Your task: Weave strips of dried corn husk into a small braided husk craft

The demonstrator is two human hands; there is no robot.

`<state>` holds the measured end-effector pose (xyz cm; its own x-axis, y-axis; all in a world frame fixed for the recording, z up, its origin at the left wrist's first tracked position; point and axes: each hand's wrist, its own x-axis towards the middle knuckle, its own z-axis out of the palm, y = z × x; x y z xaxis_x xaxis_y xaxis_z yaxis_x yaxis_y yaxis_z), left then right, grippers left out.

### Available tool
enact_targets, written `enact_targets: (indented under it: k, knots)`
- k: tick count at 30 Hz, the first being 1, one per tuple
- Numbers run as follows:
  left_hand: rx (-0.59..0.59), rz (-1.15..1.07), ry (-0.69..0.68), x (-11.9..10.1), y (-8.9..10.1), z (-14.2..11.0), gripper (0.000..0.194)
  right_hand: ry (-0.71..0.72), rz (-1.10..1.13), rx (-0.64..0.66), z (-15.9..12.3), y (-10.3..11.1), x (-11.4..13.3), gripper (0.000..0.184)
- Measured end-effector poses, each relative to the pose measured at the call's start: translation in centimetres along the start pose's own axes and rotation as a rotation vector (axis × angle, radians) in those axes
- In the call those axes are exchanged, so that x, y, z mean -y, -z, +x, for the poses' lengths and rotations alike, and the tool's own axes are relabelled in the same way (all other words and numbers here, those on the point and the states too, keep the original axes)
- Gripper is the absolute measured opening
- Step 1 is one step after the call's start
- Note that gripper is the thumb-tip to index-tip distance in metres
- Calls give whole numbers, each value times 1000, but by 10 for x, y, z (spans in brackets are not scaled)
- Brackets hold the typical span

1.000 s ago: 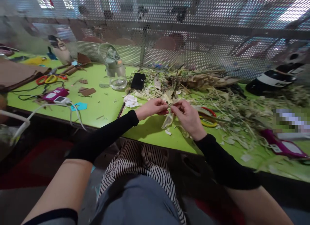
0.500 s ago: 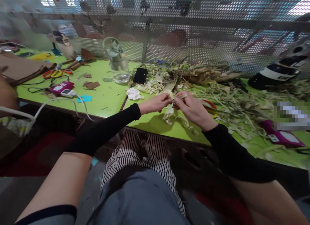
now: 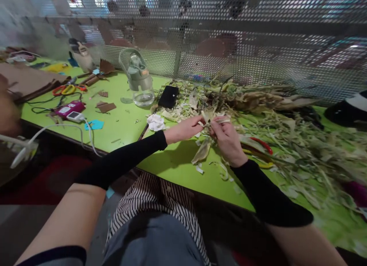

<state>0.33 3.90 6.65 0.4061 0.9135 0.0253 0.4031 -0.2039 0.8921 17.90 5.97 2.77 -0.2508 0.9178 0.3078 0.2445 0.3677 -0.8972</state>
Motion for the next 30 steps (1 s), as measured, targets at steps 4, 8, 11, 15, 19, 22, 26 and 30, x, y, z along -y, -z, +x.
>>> enact_targets:
  k: [4, 8, 11, 15, 19, 22, 26, 30]
  knots:
    - [4, 25, 33, 8, -9, 9, 9, -36, 15, -4, -1, 6, -6, 39]
    - [42, -37, 20, 15, -16, 18, 14, -33, -7, -1, -5, 10, -2, 36]
    - [37, -177, -17, 19, -20, 21, 8, -18, -12, -9, -8, 9, -1, 36]
    - [32, -219, -43, 23, -21, 21, 13, -52, -109, -63, -11, 6, -1, 35]
    - [22, -311, -21, 23, -20, 19, 10, 31, -348, -174, -13, 7, 1, 30]
    - [31, -359, 10, 21, -19, 17, 12, 66, -413, -173, -14, 8, 5, 26]
    - [65, -373, 18, 20, -19, 16, 6, 78, -421, -158, -16, 9, 11, 21]
    - [84, -440, 19, 20, -20, 14, 8, 45, -356, -190, -14, 14, 12, 21]
